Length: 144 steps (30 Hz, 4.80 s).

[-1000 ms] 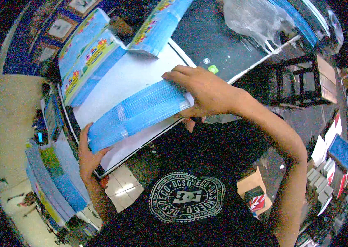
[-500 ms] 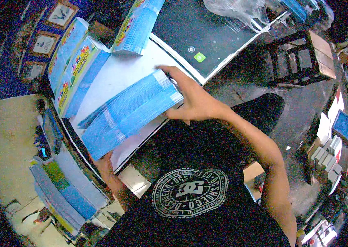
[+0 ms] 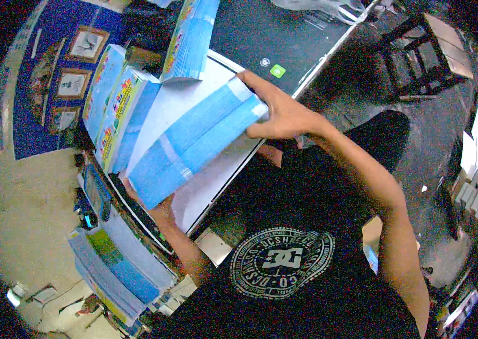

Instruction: The person flips through and aligns stacks of booklet pages, wraps printed covers around them by hand to assemble booklets, and places the finished booklets onto stacks on the workbench.

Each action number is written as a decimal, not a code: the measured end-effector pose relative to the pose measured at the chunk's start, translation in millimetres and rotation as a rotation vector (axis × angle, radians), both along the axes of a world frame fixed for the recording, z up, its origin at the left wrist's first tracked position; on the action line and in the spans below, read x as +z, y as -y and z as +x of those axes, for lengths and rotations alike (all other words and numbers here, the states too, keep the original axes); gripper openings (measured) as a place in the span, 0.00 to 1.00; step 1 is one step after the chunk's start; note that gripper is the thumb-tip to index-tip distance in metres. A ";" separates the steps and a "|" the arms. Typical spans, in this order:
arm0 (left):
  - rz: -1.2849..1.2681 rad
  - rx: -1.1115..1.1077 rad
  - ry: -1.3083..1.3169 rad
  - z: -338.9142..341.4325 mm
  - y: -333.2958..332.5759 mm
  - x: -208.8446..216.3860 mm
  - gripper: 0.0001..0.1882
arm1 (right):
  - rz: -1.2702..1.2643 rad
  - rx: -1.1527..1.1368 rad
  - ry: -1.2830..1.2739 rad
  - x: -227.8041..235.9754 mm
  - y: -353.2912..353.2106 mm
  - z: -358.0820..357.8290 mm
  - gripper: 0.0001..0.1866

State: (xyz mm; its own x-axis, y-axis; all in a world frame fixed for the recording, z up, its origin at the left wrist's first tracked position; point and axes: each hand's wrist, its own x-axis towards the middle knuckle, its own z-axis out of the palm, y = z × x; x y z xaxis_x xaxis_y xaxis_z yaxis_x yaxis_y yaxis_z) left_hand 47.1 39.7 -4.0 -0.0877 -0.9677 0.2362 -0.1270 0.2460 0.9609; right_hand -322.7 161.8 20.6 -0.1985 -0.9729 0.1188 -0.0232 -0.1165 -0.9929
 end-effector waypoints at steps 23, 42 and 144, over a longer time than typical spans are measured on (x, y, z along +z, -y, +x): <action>-0.075 -0.329 0.625 27.3 -15.1 60.7 0.77 | -0.219 -0.070 -0.059 -35.6 0.1 8.7 0.32; -0.547 -0.538 1.197 -115.4 14.0 96.7 0.42 | -0.216 0.015 -0.196 -7.1 22.4 -31.2 0.54; -0.512 -0.637 0.808 -137.6 -2.5 93.4 0.19 | -0.099 0.137 -1.041 56.3 -4.6 -43.0 0.21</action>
